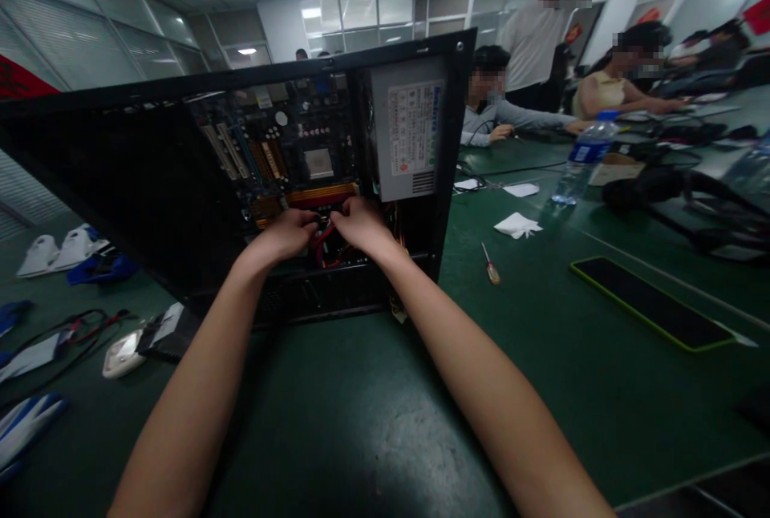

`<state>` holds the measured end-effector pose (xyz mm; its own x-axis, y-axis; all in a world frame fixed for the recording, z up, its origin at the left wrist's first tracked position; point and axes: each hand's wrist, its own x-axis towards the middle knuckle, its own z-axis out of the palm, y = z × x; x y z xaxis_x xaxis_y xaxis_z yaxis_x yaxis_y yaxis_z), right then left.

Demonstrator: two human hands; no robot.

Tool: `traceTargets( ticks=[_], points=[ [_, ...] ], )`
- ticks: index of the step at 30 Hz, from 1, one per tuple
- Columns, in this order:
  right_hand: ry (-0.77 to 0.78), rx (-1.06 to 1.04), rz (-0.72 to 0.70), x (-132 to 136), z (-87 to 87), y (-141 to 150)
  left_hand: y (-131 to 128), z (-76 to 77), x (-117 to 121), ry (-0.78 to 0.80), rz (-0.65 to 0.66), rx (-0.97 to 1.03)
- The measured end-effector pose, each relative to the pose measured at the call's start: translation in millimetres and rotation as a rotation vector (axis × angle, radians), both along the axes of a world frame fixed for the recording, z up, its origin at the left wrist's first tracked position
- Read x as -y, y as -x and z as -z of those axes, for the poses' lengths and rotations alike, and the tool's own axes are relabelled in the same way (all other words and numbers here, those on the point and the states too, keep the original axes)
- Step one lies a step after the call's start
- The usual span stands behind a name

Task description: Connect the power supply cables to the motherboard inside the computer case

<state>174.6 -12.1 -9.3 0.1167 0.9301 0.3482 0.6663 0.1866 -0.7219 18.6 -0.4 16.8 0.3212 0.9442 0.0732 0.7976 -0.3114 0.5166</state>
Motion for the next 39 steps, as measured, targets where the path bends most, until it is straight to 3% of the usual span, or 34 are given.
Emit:
traceTargets(
  ticks=[7, 24, 39],
  points=[
    [-0.022, 0.008, 0.009, -0.7, 1.0, -0.5, -2.3, 7.0, -5.2, -0.111, -0.112, 0.010],
    [-0.034, 0.074, 0.025, 1.6, 2.9, 1.0, -8.1, 12.0, 1.8, -0.245, -0.164, -0.179],
    [-0.036, 0.102, 0.021, 1.2, 2.2, 0.5, -9.2, 11.6, -4.8, -0.191, -0.193, -0.175]
  ],
)
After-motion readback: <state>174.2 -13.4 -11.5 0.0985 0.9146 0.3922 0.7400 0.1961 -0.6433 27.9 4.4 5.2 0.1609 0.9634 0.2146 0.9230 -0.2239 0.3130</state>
